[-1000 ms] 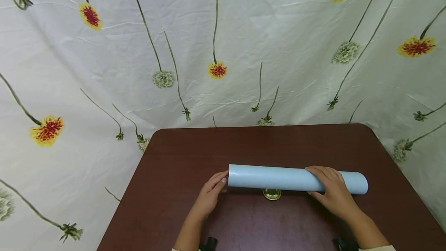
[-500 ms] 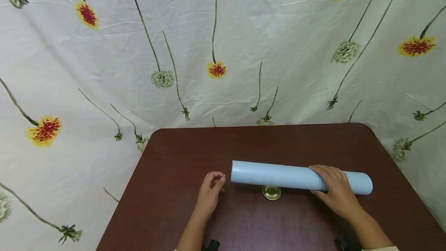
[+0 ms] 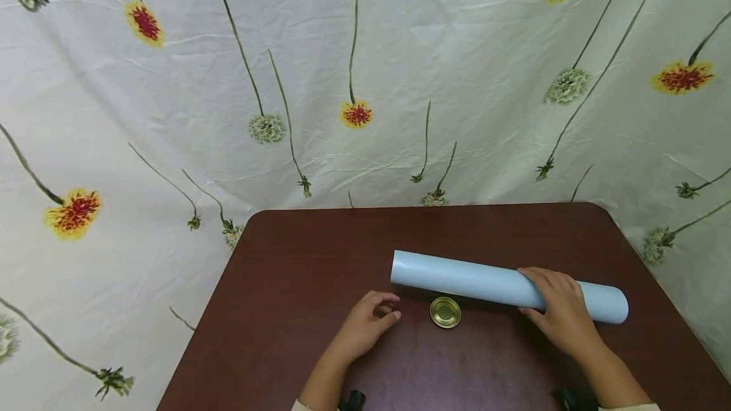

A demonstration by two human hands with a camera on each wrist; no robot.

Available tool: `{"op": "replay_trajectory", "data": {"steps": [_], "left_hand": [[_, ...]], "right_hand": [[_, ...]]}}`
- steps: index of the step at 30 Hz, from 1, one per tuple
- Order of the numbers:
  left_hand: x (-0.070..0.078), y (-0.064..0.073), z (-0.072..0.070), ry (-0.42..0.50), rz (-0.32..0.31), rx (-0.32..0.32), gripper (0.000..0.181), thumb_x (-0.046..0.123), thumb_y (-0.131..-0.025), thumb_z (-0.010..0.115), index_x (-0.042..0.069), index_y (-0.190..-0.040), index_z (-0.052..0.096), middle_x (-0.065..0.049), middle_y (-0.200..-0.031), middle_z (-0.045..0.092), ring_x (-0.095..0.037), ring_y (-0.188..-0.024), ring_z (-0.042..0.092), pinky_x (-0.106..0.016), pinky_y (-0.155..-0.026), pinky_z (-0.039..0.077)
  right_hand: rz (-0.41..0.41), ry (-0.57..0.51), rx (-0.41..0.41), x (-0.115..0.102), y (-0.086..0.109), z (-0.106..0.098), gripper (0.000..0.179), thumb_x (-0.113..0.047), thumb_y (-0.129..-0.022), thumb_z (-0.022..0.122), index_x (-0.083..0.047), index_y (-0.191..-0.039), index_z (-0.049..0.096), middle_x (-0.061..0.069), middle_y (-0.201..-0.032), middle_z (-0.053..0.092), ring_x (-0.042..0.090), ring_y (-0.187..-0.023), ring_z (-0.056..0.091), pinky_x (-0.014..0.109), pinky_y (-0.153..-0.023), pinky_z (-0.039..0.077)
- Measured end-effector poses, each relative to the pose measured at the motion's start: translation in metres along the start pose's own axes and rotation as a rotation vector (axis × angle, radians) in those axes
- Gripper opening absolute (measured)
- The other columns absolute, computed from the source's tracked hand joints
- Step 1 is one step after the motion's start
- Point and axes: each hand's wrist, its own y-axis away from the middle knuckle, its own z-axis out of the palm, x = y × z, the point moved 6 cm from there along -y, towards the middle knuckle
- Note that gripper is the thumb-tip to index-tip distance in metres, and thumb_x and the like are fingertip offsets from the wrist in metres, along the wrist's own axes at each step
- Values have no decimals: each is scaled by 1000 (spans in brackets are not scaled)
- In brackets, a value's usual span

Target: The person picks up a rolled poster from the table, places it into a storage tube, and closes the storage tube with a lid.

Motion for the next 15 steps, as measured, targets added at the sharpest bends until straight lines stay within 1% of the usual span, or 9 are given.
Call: {"op": "replay_trajectory", "data": {"steps": [4,6,9,11,15], "left_hand": [[6,-3,8,-71,37,-41,40,28,-93,72,8,-127,67,-8,-123,63,-22,-109,65,-26,-84,54],[9,-4,11,-97,39,-65,43,28,-92,73,9,-130,66,-7,-124,63,-24,-110,64,-24,-81,53],[16,-7,17,-149,54,-93,47,28,-91,75,10,-133,64,-7,-126,62,-26,-110,63,-25,-81,53],[20,-9,20,-202,64,-102,50,27,-89,77,11,-135,63,-5,-127,61,-25,-106,63,-26,-82,53],[27,-14,28,-315,100,-113,55,25,-88,79,11,-138,62,-3,-130,60,-23,-114,62,-35,-95,53]], "right_hand": [[20,17,-9,2,-1,0,88,-3,-55,96,-9,-134,58,16,-127,62,39,-115,53,61,-96,33],[31,27,-19,3,0,0,87,-3,-56,96,-8,-134,58,17,-127,61,40,-116,53,61,-96,33],[52,38,-39,6,0,2,86,-4,-58,95,-8,-135,57,18,-129,60,41,-117,52,62,-96,32],[66,45,-48,8,1,3,86,-5,-59,94,-7,-136,56,19,-129,59,42,-117,51,62,-96,32],[82,56,-48,10,1,4,85,-6,-60,94,-6,-135,56,21,-129,59,43,-116,51,63,-95,32]]}}
